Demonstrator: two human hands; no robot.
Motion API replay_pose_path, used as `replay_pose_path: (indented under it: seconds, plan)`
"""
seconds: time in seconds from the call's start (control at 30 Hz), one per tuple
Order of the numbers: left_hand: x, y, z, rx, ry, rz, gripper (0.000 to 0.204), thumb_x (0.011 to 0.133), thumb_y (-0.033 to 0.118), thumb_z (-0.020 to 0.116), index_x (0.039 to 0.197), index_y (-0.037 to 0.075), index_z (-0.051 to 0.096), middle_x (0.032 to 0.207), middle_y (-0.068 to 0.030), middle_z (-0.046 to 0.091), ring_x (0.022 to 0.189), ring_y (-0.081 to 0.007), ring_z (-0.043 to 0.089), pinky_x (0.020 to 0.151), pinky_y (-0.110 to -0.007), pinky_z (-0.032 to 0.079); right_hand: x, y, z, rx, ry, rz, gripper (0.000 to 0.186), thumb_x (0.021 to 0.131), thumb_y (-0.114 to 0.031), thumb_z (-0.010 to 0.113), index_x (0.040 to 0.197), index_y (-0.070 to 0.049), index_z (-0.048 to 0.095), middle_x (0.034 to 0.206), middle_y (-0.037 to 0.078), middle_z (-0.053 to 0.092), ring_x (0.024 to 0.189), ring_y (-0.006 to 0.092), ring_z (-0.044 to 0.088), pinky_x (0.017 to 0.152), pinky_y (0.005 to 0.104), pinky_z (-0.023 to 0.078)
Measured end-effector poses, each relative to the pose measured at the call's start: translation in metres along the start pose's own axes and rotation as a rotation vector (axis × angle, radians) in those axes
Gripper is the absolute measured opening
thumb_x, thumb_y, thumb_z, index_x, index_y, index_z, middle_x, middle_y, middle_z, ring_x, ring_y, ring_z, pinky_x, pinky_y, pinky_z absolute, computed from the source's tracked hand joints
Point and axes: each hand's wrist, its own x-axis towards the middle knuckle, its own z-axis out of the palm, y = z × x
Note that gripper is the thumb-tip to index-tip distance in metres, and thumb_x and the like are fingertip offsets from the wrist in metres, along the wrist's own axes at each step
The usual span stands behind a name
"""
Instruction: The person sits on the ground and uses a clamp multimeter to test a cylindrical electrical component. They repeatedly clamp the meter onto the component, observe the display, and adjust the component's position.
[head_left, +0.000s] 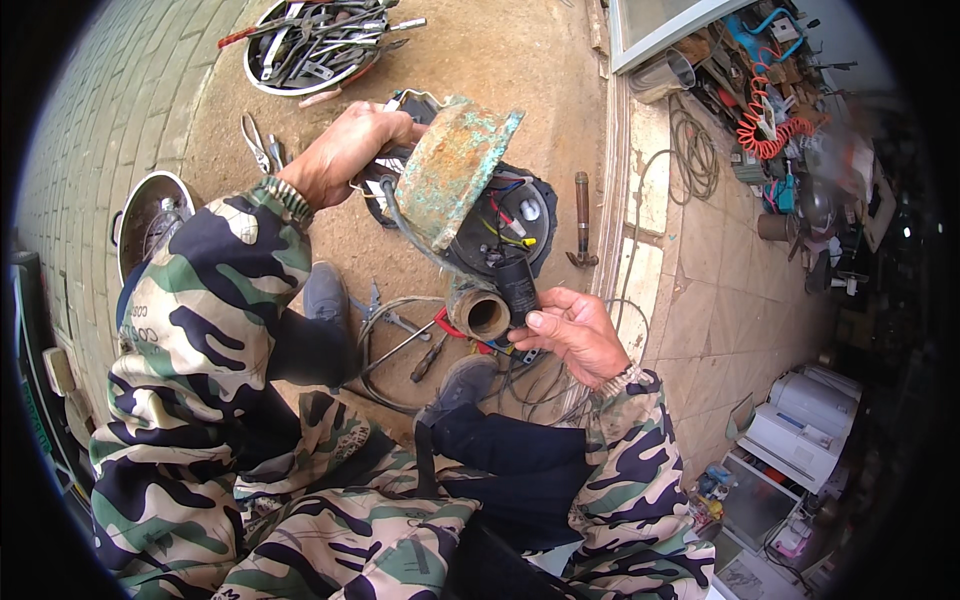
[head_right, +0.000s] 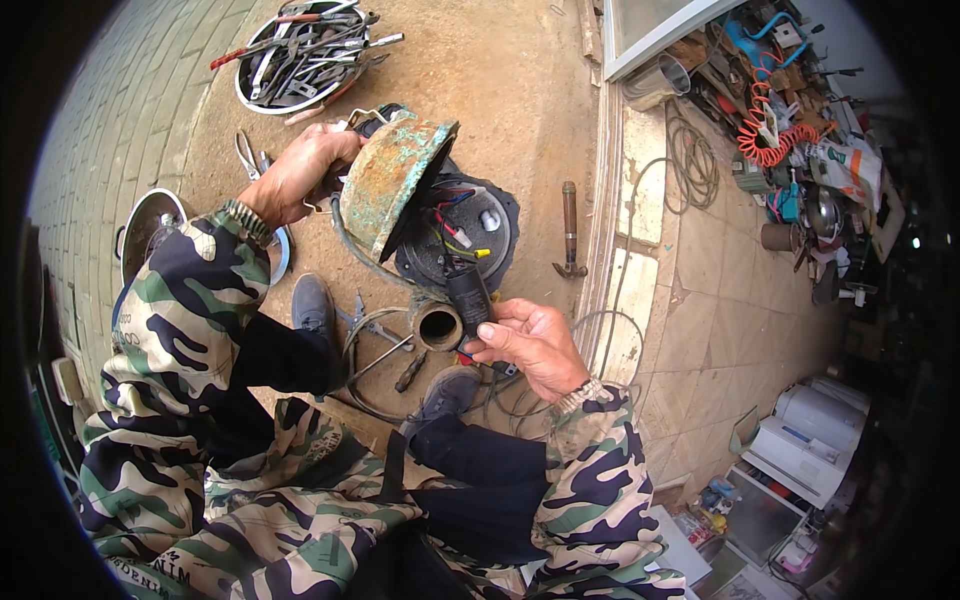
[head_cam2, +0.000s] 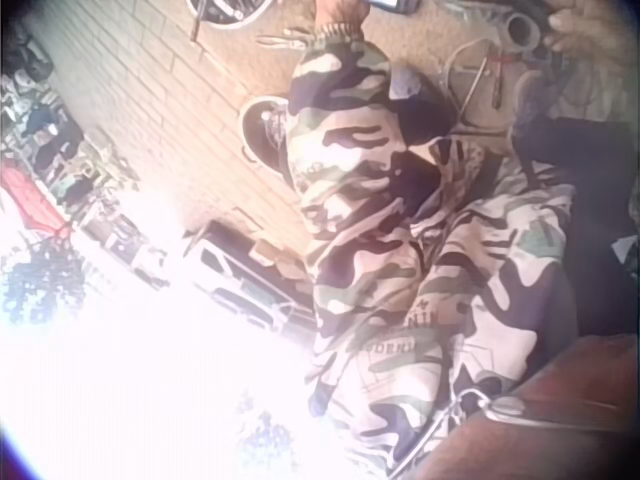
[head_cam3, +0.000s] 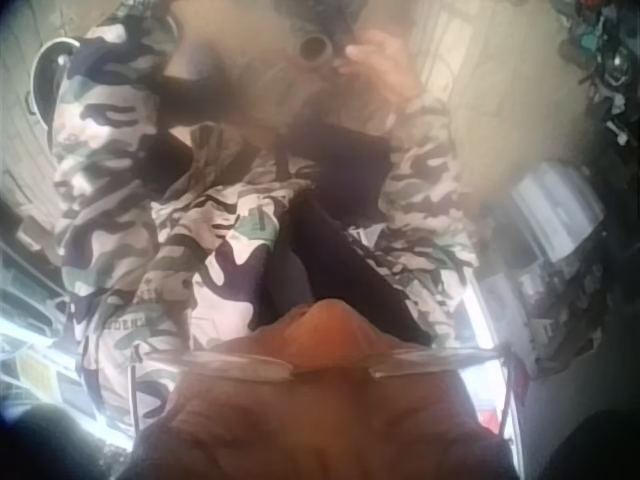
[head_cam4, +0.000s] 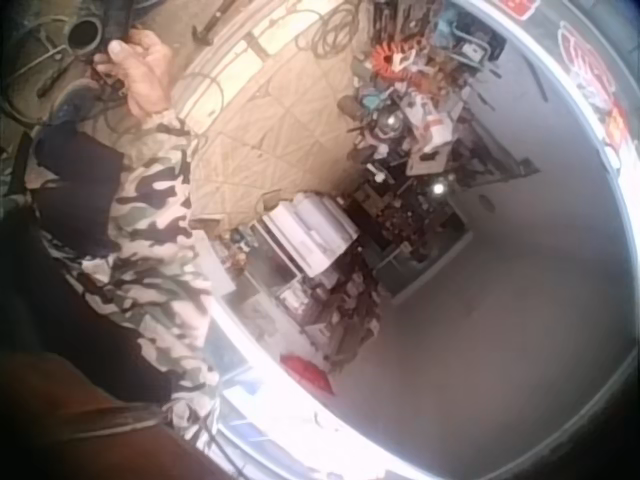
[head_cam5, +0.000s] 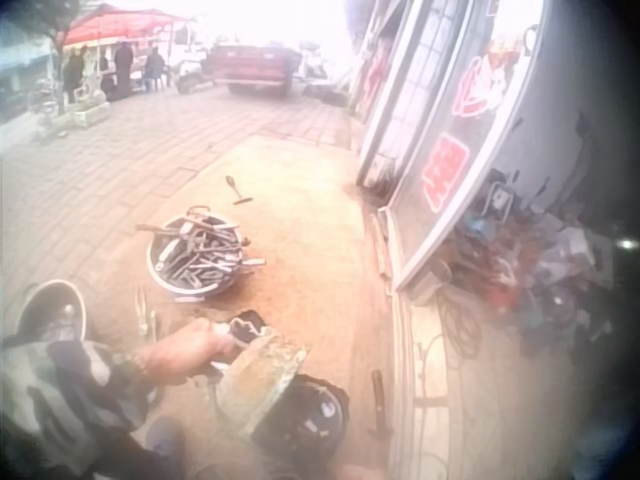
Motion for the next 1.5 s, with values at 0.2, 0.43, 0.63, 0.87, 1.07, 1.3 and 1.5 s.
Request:
replay_pose_path:
  seconds: [0.2,0.43,0.63,0.87,1.07,1.3,1.5]
  plan:
    - [0.004,-0.005,-0.005,0.017,-0.019,0.019,0.015,0.086,0.013,0.055,0.078,0.006,0.066,0.061,0.0073,0.045,0.047,-0.0032,0.035,0.041,-0.023,0.026,0.000,-0.001,0.001,-0.006,-0.008,0.004,0.035,0.094,-0.012,0.069,0.118,0.011,0.058,0.106,0.018,0.068,0.093,0.0264,0.073,0.080,0.0344,0.062]
    - [-0.001,0.000,0.002,0.003,0.020,0.024,0.015,0.085,0.012,0.056,0.072,0.008,0.061,0.060,0.0075,0.044,0.046,-0.0031,0.034,0.041,-0.024,0.025,0.000,0.000,-0.001,-0.002,-0.028,0.018,0.035,0.095,-0.013,0.068,0.118,0.011,0.058,0.108,0.018,0.068,0.095,0.0272,0.072,0.082,0.0357,0.062]
    - [-0.001,0.000,0.002,-0.016,0.030,0.010,0.015,0.085,0.012,0.056,0.070,0.009,0.060,0.060,0.0074,0.044,0.046,-0.0031,0.035,0.041,-0.024,0.025,0.000,0.001,-0.001,0.016,-0.052,0.011,0.038,0.097,-0.014,0.066,0.121,0.012,0.056,0.110,0.018,0.066,0.096,0.0272,0.072,0.083,0.0356,0.061]
    - [-0.004,0.005,0.006,-0.001,0.055,-0.009,0.016,0.085,0.012,0.056,0.070,0.009,0.059,0.060,0.0074,0.044,0.046,-0.0031,0.035,0.041,-0.024,0.024,0.001,0.000,-0.002,0.022,-0.077,0.030,0.039,0.099,-0.017,0.064,0.123,0.013,0.056,0.113,0.019,0.065,0.098,0.0272,0.071,0.086,0.0367,0.060]
    - [0.000,-0.001,0.002,-0.011,0.027,0.031,0.017,0.085,0.012,0.056,0.067,0.010,0.057,0.059,0.0076,0.043,0.045,-0.0031,0.033,0.041,-0.025,0.023,0.001,0.000,-0.002,0.019,-0.079,0.029,0.041,0.098,-0.017,0.065,0.124,0.013,0.055,0.114,0.018,0.065,0.099,0.0275,0.071,0.086,0.0372,0.059]
    - [-0.002,0.002,0.004,0.007,0.032,0.007,0.015,0.085,0.010,0.055,0.070,0.010,0.057,0.062,0.0070,0.045,0.048,-0.0034,0.036,0.041,-0.025,0.026,0.001,0.002,-0.004,0.008,-0.076,0.024,0.040,0.099,-0.015,0.062,0.126,0.013,0.054,0.117,0.020,0.066,0.101,0.0306,0.071,0.086,0.0372,0.060]
    - [0.001,-0.002,-0.001,-0.037,0.006,0.027,0.010,0.083,0.008,0.056,0.076,0.002,0.061,0.078,-0.0012,0.057,0.059,-0.0067,0.048,0.049,-0.026,0.037,0.001,0.001,-0.002,0.005,-0.064,0.021,0.039,0.098,-0.015,0.064,0.124,0.013,0.055,0.115,0.020,0.066,0.100,0.0289,0.071,0.085,0.0368,0.060]
